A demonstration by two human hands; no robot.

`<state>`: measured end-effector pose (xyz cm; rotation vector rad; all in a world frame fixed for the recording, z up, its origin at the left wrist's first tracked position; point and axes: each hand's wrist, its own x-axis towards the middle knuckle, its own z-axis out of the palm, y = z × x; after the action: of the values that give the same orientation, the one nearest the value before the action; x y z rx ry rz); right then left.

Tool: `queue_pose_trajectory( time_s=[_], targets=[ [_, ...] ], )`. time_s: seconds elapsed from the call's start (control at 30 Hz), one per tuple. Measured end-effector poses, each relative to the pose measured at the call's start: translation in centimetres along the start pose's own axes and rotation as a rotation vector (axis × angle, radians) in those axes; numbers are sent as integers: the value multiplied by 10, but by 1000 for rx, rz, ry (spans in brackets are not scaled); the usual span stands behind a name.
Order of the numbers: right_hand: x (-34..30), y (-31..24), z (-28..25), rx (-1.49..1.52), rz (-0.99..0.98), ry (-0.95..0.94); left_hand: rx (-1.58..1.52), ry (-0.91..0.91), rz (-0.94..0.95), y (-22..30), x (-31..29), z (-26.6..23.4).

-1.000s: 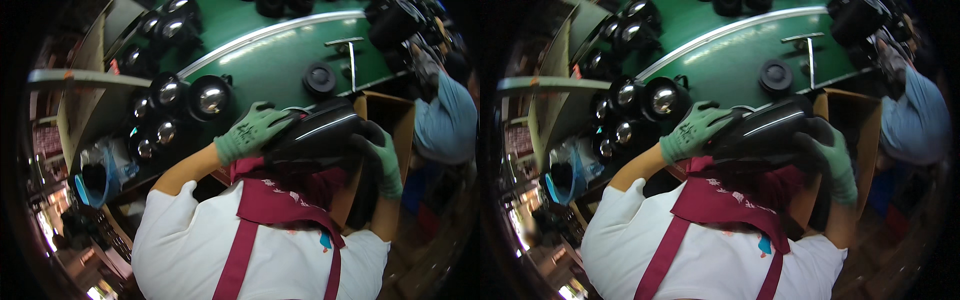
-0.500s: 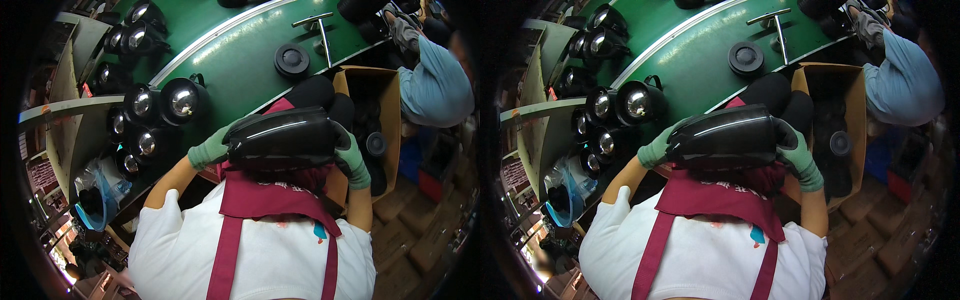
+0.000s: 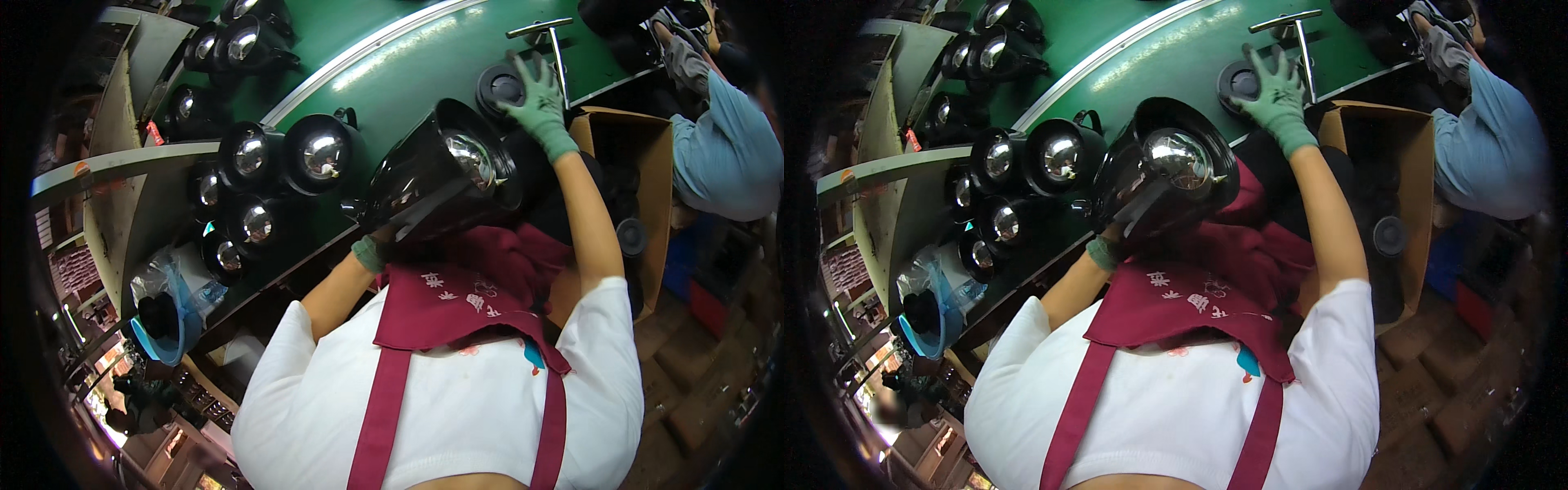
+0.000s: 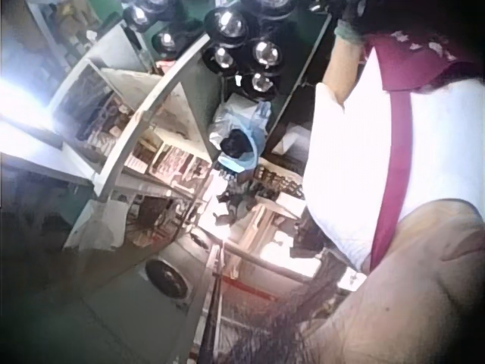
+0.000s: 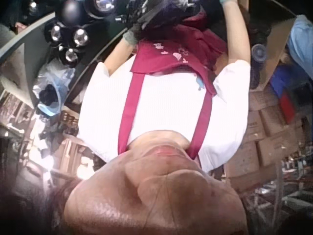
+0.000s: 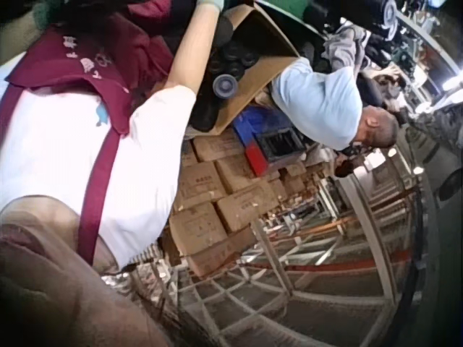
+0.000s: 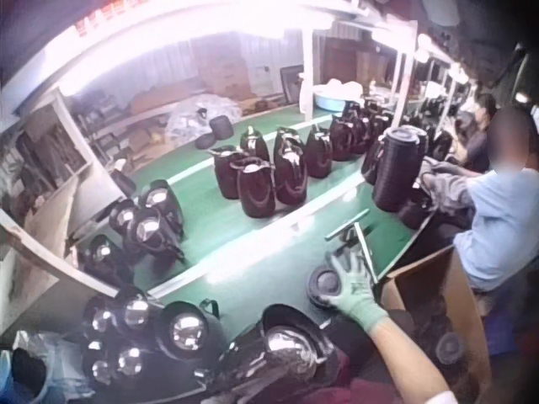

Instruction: The person repeatedly picks up black kettle bodies and lids from a green workbench, aligns and presses the lids onto the bodies, and places the assembled units back on the bench. The process is repeated for multiple units in a continuous assembly-line manner.

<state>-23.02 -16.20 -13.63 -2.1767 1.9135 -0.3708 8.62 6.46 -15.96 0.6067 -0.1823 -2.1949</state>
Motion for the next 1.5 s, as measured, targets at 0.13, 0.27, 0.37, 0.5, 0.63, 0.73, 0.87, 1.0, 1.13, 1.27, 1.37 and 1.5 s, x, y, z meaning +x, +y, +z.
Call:
queue_pose_trajectory(
  time_s=[0.13, 0.27, 0.37, 0.5, 0.63, 0.73, 0.87, 1.0, 1.13, 1.27, 1.37, 1.5],
  targets=[
    [9, -19, 36, -235, -15, -143, 106, 2, 12, -5, -5, -4],
    [-10, -7, 9, 254, 40, 179, 289, -7, 43, 9, 1, -11],
    [-63, -28, -68, 1299, -25, -94, 420, 5, 94, 11, 3, -20],
    [-146, -69, -133, 1451, -28, -203, 594, -27, 129, 20, 18, -17],
    [-166, -66, -130, 1395, -29, -91, 722, -64, 148, 27, 29, -14],
    [-175, -63, -131, 1389, -46, -50, 778, -78, 153, 30, 32, -14],
    [-186, -59, -134, 1400, -15, -45, 823, -103, 149, 34, 31, -16],
    [-190, -62, -139, 1464, -9, -28, 866, -119, 155, 36, 30, -21],
    [-190, -67, -141, 1458, 63, -1, 851, -134, 110, 40, 27, -15],
    [-190, -68, -141, 1343, 52, 59, 785, -163, 1, 43, 29, 5],
    [-189, -56, -119, 1091, -261, 220, 725, -206, -131, 43, 34, 38],
    [-188, -61, -127, 1136, -326, 121, 665, -228, -226, 44, 36, 59]
  ],
)
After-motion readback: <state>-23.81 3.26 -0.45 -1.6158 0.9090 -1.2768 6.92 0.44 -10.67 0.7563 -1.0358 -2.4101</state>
